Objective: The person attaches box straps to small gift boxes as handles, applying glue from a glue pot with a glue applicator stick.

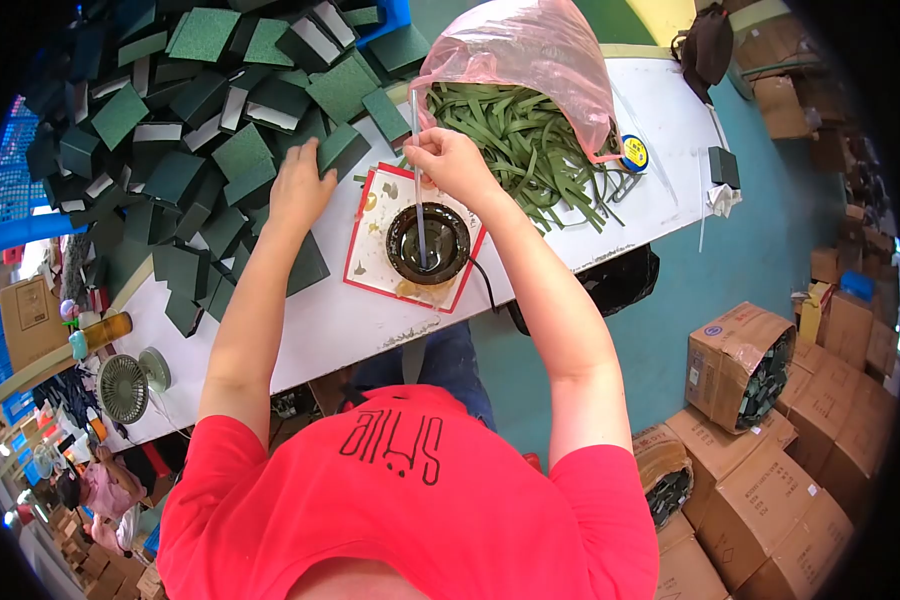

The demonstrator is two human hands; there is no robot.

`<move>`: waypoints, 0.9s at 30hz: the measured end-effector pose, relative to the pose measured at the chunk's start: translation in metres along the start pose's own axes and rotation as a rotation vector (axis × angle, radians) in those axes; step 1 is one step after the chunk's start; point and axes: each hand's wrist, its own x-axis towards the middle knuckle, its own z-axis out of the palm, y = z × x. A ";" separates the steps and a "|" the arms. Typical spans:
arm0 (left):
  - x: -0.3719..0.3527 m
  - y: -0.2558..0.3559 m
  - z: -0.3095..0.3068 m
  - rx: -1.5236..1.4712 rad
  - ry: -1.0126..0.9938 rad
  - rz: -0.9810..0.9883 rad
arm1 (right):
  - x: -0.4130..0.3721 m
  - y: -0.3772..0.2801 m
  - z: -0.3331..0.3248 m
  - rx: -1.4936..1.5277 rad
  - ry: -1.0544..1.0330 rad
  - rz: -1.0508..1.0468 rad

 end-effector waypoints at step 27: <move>0.072 0.044 0.022 -0.203 -0.333 0.359 | 0.002 0.018 0.005 -0.113 0.008 0.087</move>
